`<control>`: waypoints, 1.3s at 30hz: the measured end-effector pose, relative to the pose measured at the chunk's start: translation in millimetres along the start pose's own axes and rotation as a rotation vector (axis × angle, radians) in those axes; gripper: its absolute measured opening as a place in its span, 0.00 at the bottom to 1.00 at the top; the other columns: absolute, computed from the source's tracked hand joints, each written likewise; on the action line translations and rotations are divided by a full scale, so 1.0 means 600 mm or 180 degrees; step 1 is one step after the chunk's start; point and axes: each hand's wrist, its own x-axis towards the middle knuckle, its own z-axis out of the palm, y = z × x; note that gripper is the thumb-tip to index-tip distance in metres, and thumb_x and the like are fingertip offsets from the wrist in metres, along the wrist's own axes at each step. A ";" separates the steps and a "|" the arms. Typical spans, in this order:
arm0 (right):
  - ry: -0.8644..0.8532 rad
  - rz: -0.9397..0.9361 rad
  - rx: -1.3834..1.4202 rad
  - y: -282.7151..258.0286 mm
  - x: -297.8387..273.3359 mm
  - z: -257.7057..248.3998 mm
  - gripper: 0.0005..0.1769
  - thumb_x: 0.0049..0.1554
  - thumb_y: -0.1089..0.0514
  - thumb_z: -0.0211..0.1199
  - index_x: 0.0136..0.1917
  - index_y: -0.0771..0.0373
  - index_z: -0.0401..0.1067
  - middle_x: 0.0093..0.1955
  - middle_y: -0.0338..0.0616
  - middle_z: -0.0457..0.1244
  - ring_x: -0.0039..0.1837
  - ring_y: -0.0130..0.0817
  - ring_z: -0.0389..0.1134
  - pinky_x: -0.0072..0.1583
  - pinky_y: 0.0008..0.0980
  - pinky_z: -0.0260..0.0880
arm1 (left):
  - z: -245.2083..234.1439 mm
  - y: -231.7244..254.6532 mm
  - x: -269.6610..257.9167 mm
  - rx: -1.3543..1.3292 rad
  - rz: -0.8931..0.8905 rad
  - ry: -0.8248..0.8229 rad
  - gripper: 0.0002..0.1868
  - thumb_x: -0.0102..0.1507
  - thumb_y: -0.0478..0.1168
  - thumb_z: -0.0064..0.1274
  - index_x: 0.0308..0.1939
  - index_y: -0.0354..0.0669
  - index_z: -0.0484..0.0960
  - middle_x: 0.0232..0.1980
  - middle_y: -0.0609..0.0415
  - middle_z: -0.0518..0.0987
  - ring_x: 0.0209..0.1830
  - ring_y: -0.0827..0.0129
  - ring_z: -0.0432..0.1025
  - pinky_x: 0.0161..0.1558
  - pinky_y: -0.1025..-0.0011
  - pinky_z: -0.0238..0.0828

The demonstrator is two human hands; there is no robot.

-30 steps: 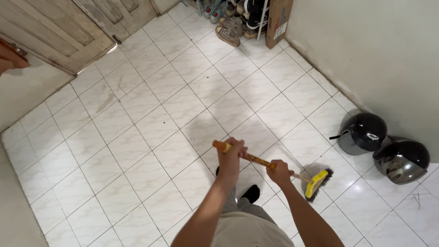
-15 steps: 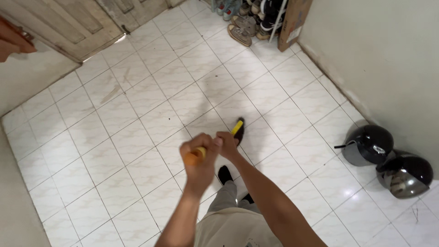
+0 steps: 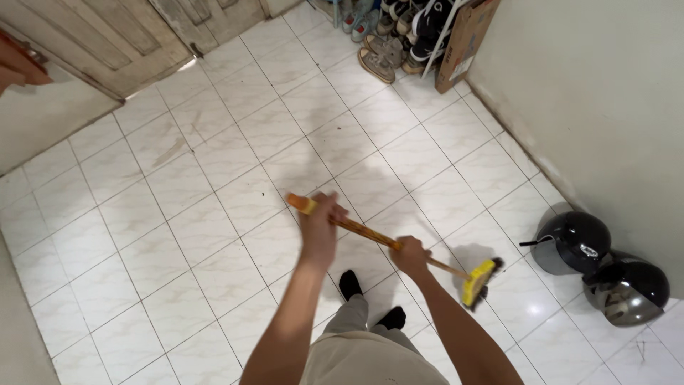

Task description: The person sweeps the white tiled floor using a broom, moving dirt and debris across the room towards the door and around stored items.

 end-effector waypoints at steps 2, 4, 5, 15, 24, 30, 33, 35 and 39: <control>0.0016 0.0164 -0.0193 0.055 0.008 0.020 0.08 0.53 0.53 0.62 0.36 0.54 0.77 0.32 0.41 0.69 0.43 0.42 0.71 0.58 0.59 0.57 | -0.007 -0.054 0.000 0.0269 -0.0189 0.0008 0.21 0.63 0.32 0.55 0.18 0.47 0.63 0.19 0.59 0.63 0.23 0.71 0.64 0.47 0.66 0.77; 0.0230 -0.0015 -0.0164 0.089 0.024 0.045 0.08 0.52 0.53 0.63 0.34 0.57 0.76 0.32 0.44 0.67 0.42 0.44 0.70 0.52 0.57 0.61 | -0.004 -0.071 -0.007 0.0399 -0.0342 -0.0063 0.21 0.63 0.32 0.54 0.17 0.46 0.64 0.18 0.59 0.64 0.22 0.72 0.63 0.44 0.67 0.74; 0.0420 -0.0274 -0.0039 0.091 0.038 0.062 0.09 0.51 0.54 0.63 0.33 0.59 0.75 0.32 0.47 0.67 0.40 0.46 0.69 0.49 0.55 0.63 | 0.001 -0.068 -0.012 0.0466 -0.0418 -0.0091 0.21 0.63 0.32 0.54 0.16 0.46 0.64 0.18 0.59 0.64 0.21 0.72 0.63 0.42 0.68 0.73; 0.0631 -0.1653 0.1609 -0.239 0.071 0.074 0.14 0.46 0.64 0.62 0.27 0.66 0.58 0.25 0.50 0.55 0.32 0.39 0.56 0.35 0.37 0.55 | 0.037 0.145 -0.052 0.1541 0.1137 -0.0462 0.22 0.62 0.26 0.54 0.18 0.43 0.61 0.19 0.65 0.59 0.21 0.82 0.51 0.25 0.75 0.45; 0.0200 -0.1859 0.0243 -0.347 0.057 -0.026 0.14 0.51 0.51 0.62 0.27 0.57 0.67 0.26 0.38 0.61 0.35 0.39 0.65 0.47 0.48 0.56 | 0.019 0.253 -0.037 0.0470 0.1732 -0.0210 0.21 0.61 0.28 0.52 0.21 0.49 0.58 0.19 0.60 0.62 0.19 0.73 0.56 0.28 0.70 0.56; 0.0274 -0.1207 -0.0455 -0.133 0.116 -0.070 0.09 0.51 0.48 0.64 0.36 0.53 0.74 0.39 0.40 0.67 0.48 0.47 0.70 0.50 0.64 0.61 | 0.037 0.089 0.049 -0.0040 0.0973 0.0023 0.19 0.61 0.29 0.53 0.22 0.49 0.61 0.20 0.60 0.61 0.21 0.73 0.59 0.33 0.69 0.63; 0.0247 -0.0664 -0.0679 0.014 0.133 -0.099 0.11 0.52 0.47 0.67 0.37 0.55 0.76 0.41 0.41 0.69 0.50 0.47 0.71 0.55 0.72 0.58 | 0.065 -0.050 0.053 -0.0113 0.0147 0.0253 0.14 0.60 0.27 0.51 0.21 0.44 0.68 0.21 0.56 0.67 0.22 0.71 0.64 0.40 0.66 0.71; -0.0024 -0.0330 -0.0777 0.106 0.138 -0.119 0.08 0.51 0.49 0.66 0.36 0.53 0.77 0.39 0.40 0.70 0.49 0.43 0.72 0.56 0.69 0.60 | 0.097 -0.134 0.031 -0.0025 -0.0036 0.0222 0.17 0.63 0.28 0.52 0.21 0.45 0.68 0.21 0.57 0.67 0.24 0.72 0.65 0.44 0.68 0.72; 0.0221 -0.0599 -0.0548 0.225 0.177 -0.123 0.07 0.45 0.55 0.68 0.37 0.57 0.75 0.40 0.45 0.68 0.48 0.48 0.70 0.52 0.58 0.64 | 0.175 -0.210 -0.014 0.0457 0.0050 0.0098 0.19 0.63 0.28 0.52 0.18 0.44 0.67 0.21 0.58 0.68 0.23 0.74 0.63 0.37 0.72 0.66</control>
